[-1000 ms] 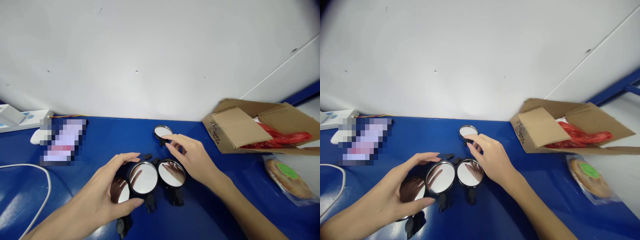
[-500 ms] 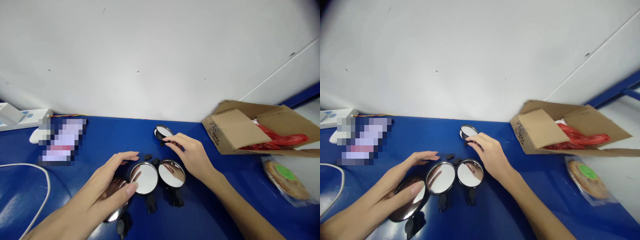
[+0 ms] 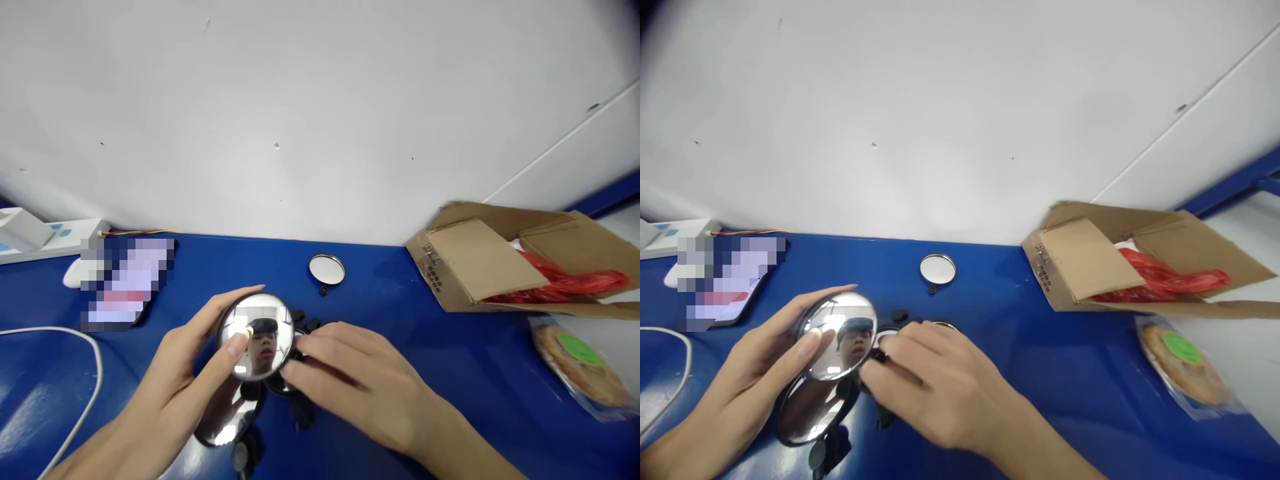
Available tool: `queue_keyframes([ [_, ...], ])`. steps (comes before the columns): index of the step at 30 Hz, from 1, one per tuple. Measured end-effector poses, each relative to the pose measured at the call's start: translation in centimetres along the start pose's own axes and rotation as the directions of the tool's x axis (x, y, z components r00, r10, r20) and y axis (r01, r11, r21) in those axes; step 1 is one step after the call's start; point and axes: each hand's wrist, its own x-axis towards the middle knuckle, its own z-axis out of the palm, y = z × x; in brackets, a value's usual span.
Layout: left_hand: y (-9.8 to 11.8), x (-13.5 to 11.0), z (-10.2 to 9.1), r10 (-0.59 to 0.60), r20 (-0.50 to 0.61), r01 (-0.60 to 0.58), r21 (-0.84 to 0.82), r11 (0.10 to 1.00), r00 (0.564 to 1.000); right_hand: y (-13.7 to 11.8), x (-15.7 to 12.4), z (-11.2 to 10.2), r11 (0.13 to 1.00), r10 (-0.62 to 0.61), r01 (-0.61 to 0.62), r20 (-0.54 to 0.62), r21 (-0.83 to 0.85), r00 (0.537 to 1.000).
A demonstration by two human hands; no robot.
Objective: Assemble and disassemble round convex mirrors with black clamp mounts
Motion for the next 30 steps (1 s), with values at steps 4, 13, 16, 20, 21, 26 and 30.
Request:
queue_keyframes([
  [4, 0.3, 0.2, 0.5, -0.054, -0.058, 0.049, -0.087, 0.995, 0.997, -0.6, 0.2, 0.6, 1.0, 0.022, -0.021, 0.035, -0.022, 0.999],
  [13, 0.4, 1.1, 0.6, -0.157, -0.264, 0.089, -0.252, 0.964, 0.952, 2.5, -0.3, -1.4, 0.872, 0.414, -0.413, 0.053, 0.264, 0.909],
  [16, 0.2, 1.7, 0.5, -0.233, -0.25, 0.113, -0.416, 0.902, 0.94, 3.2, -0.4, -1.6, 0.788, 0.546, -0.552, 0.106, 0.27, 0.831],
  [20, 0.4, 2.0, 0.4, -0.402, -0.169, 0.242, -0.574, 0.782, 0.9, 3.6, -0.7, -1.4, 0.756, 0.578, -0.603, 0.173, 0.255, 0.798],
  [21, 0.5, 1.9, 0.3, -0.433, -0.154, 0.27, -0.587, 0.763, 0.888, 3.6, -0.8, -1.3, 0.751, 0.583, -0.611, 0.183, 0.25, 0.792],
  [26, 0.5, 1.7, -0.2, -0.474, -0.11, 0.317, -0.611, 0.726, 0.874, 4.0, -1.2, -1.5, 0.762, 0.555, -0.6, 0.231, 0.242, 0.799],
  [30, 0.3, 1.8, -0.5, -0.5, -0.109, 0.327, -0.635, 0.7, 0.859, 4.7, -1.6, -1.8, 0.845, 0.446, -0.495, 0.244, 0.201, 0.861],
])
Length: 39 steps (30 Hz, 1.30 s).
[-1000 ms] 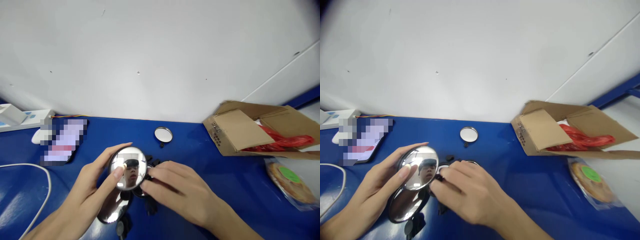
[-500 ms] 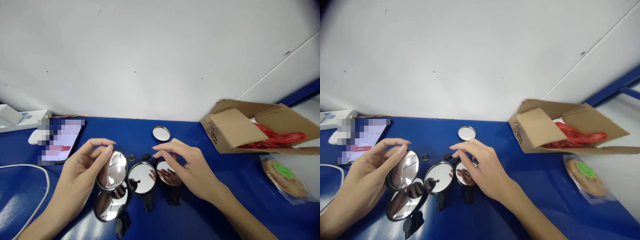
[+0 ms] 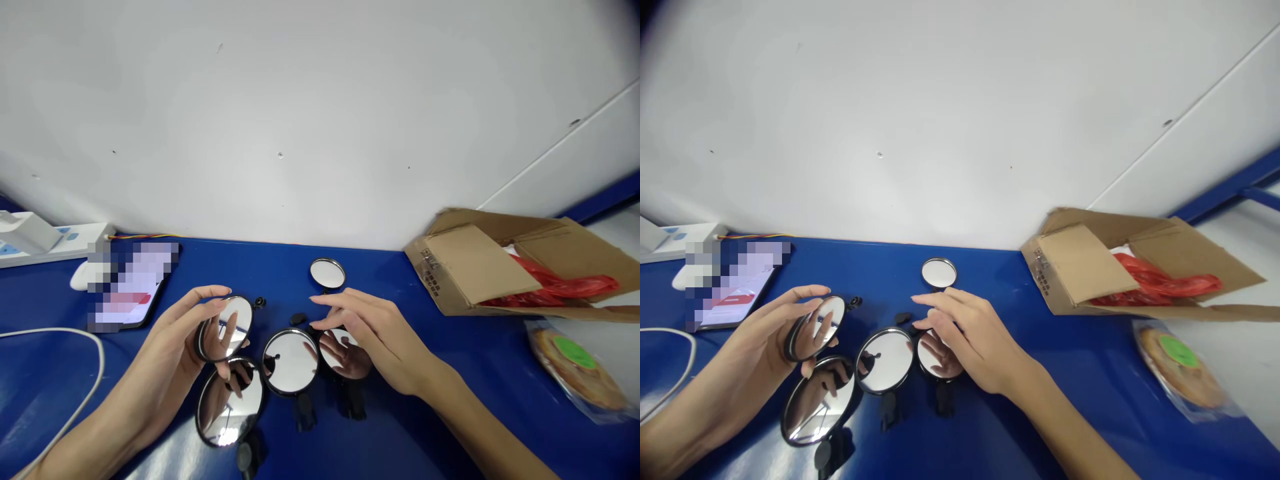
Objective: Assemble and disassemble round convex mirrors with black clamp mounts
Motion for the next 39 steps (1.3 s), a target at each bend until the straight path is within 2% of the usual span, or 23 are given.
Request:
queue_keyframes([
  [5, 0.1, 0.1, 0.1, -0.023, 0.003, 0.023, -0.02, 1.0, 1.0, 0.6, -0.1, -0.4, 0.991, -0.07, 0.071, 0.011, -0.113, 0.997],
  [12, -0.1, 0.1, 0.0, -0.025, 0.015, 0.025, -0.004, 1.0, 1.0, 1.5, 0.4, 0.3, 0.954, -0.133, 0.098, -0.107, -0.282, 0.985],
  [15, 0.0, 0.0, 0.1, -0.036, 0.002, 0.036, 0.008, 0.999, 0.999, 2.2, 0.5, 0.3, 0.962, -0.135, 0.102, -0.119, -0.254, 0.984],
  [18, 0.1, -0.1, 0.2, -0.039, -0.009, 0.039, 0.01, 0.999, 0.999, 2.8, 0.5, -0.4, 0.975, -0.071, 0.05, -0.092, -0.218, 0.993],
  [23, -0.1, -0.1, 0.1, -0.043, 0.021, 0.043, 0.013, 0.999, 0.999, 3.7, 0.4, -1.6, 0.991, 0.058, -0.056, 0.016, -0.121, 0.998],
  [29, -0.1, -0.1, 0.0, -0.05, 0.078, 0.047, 0.048, 0.998, 0.996, 4.2, 0.4, -1.4, 0.989, 0.129, -0.12, 0.109, -0.088, 0.986],
  [32, -0.1, -0.3, 0.1, -0.077, 0.153, 0.062, 0.1, 0.993, 0.985, 4.1, 0.4, -1.2, 0.988, 0.117, -0.107, 0.088, -0.107, 0.989],
  [35, -0.1, -0.3, 0.3, -0.077, 0.2, 0.046, 0.158, 0.986, 0.977, 3.5, 0.5, -1.4, 0.989, 0.114, -0.112, 0.017, -0.095, 0.993],
  [39, -0.4, -0.3, 0.3, 0.047, 0.297, -0.115, 0.216, 0.97, 0.954, 1.6, 0.4, -1.4, 0.99, 0.138, -0.138, -0.008, 0.023, 0.99],
])
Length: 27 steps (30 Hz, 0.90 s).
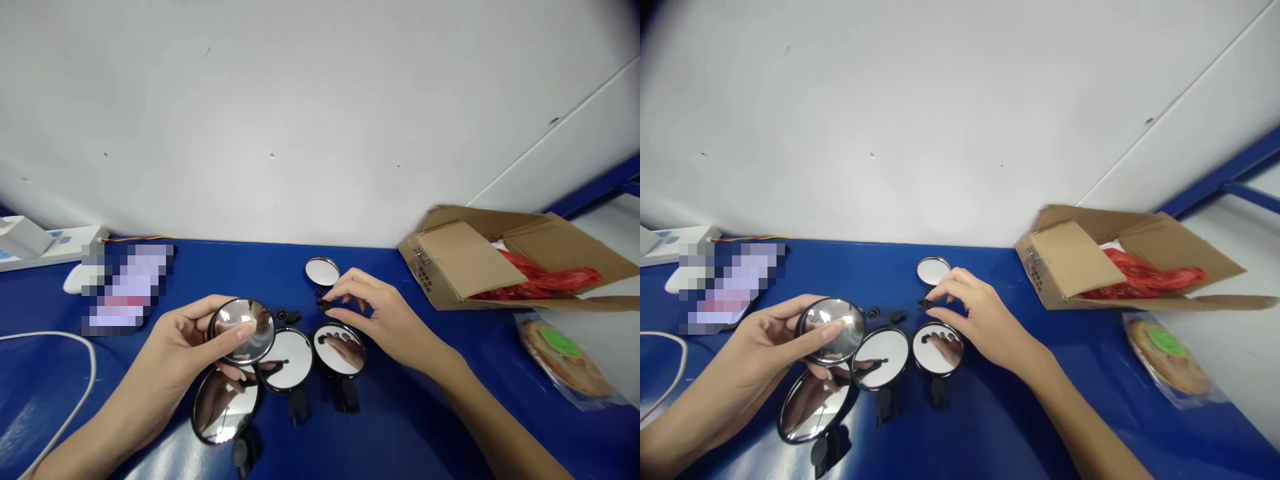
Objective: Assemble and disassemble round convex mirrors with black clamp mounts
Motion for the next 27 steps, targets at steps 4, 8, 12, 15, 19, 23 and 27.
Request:
queue_keyframes([
  [4, -0.1, -0.5, 0.0, 0.251, 0.004, -0.244, 0.249, 0.937, 0.968, -2.2, -0.6, 1.0, 0.991, -0.078, 0.075, 0.019, 0.112, 0.997],
  [8, 0.1, -1.0, 0.2, 0.39, 0.036, -0.362, 0.459, 0.812, 0.92, -3.4, -0.9, 2.0, 0.971, -0.188, 0.189, -0.025, 0.144, 0.982],
  [12, 0.2, -1.1, 0.1, 0.489, 0.086, -0.461, 0.507, 0.728, 0.868, -3.5, -1.0, 2.3, 0.968, -0.237, 0.24, -0.046, 0.075, 0.97],
  [15, 0.1, -1.1, -0.1, 0.553, 0.143, -0.536, 0.528, 0.659, 0.821, -3.4, -1.1, 2.4, 0.959, -0.281, 0.282, -0.054, 0.011, 0.958],
  [19, 0.2, -1.2, -0.1, 0.601, 0.203, -0.6, 0.542, 0.589, 0.773, -3.5, -1.1, 2.9, 0.941, -0.337, 0.334, -0.086, -0.047, 0.937],
  [23, -0.1, -1.2, 0.2, 0.585, 0.223, -0.6, 0.534, 0.596, 0.78, -4.3, -1.2, 3.6, 0.933, -0.36, 0.358, -0.123, -0.046, 0.925],
  [27, -0.5, -1.1, 0.6, 0.511, 0.106, -0.49, 0.498, 0.715, 0.853, -5.3, -1.4, 3.6, 0.948, -0.318, 0.316, -0.174, -0.041, 0.932],
])
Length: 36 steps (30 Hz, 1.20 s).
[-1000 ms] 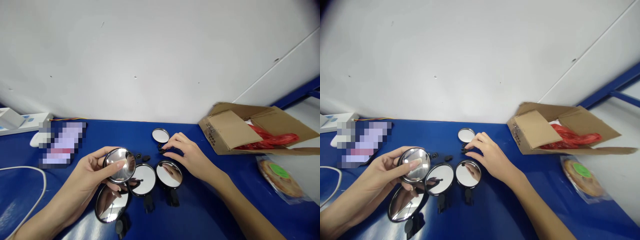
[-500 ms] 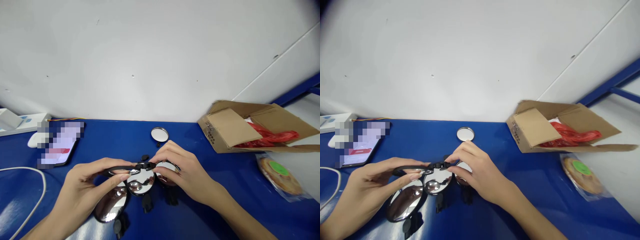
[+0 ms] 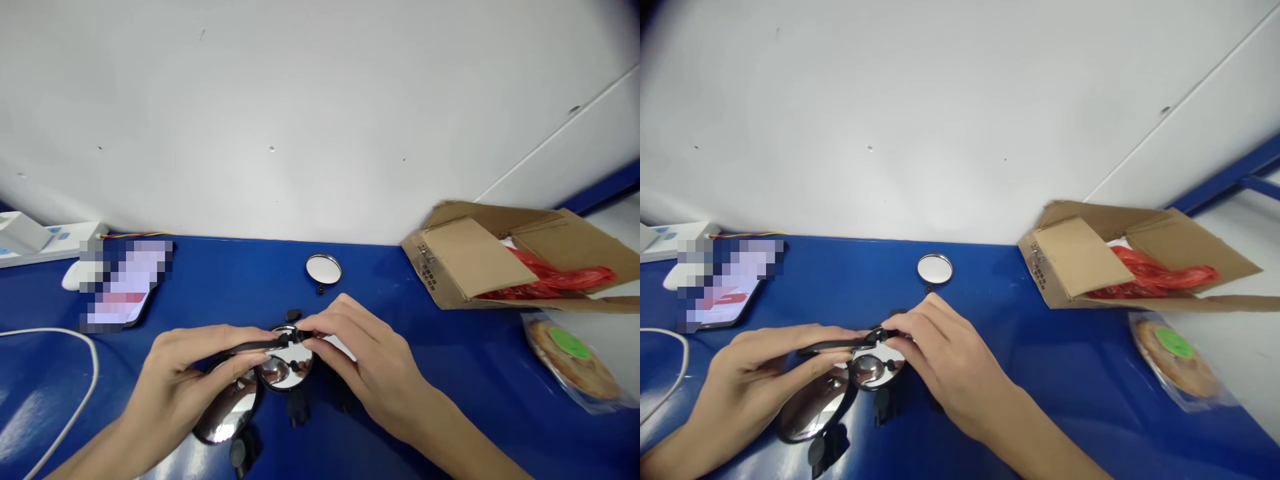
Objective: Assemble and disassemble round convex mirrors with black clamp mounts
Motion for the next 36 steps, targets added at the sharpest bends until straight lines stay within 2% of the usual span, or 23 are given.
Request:
queue_keyframes([
  [6, 0.5, -0.4, 0.2, -0.106, -0.065, 0.101, -0.077, 0.992, 0.992, -0.3, 0.0, -0.9, 0.963, 0.185, -0.182, 0.006, 0.201, 0.983],
  [10, 0.9, -0.4, 0.2, -0.194, -0.088, 0.182, -0.123, 0.976, 0.977, -0.2, -0.1, -0.8, 0.878, 0.293, -0.28, 0.028, 0.389, 0.956],
  [13, 1.0, -0.4, 0.2, -0.211, -0.09, 0.199, -0.133, 0.971, 0.973, -0.1, -0.1, -0.5, 0.813, 0.355, -0.338, 0.057, 0.475, 0.933],
  [15, 0.9, -0.4, 0.1, -0.179, -0.098, 0.166, -0.125, 0.978, 0.979, -0.1, 0.0, -0.5, 0.811, 0.374, -0.355, 0.055, 0.465, 0.926],
  [17, 0.8, -0.5, 0.1, -0.116, -0.095, 0.106, -0.106, 0.989, 0.989, 0.0, 0.0, -0.6, 0.834, 0.364, -0.35, 0.05, 0.428, 0.93],
  [21, 0.3, -0.6, -0.1, -0.034, -0.043, 0.03, -0.094, 0.995, 0.998, 0.2, 0.0, -0.5, 0.884, 0.279, -0.263, 0.013, 0.387, 0.96],
  [30, 0.0, -0.7, -0.4, -0.006, 0.008, 0.007, -0.103, 0.995, 1.0, 0.7, -0.3, 0.1, 0.881, 0.221, -0.187, -0.029, 0.434, 0.975],
  [36, -0.1, -0.7, -0.4, 0.035, 0.048, -0.032, -0.081, 0.996, 0.998, 0.5, -0.5, 0.4, 0.907, 0.155, -0.135, -0.019, 0.399, 0.988],
])
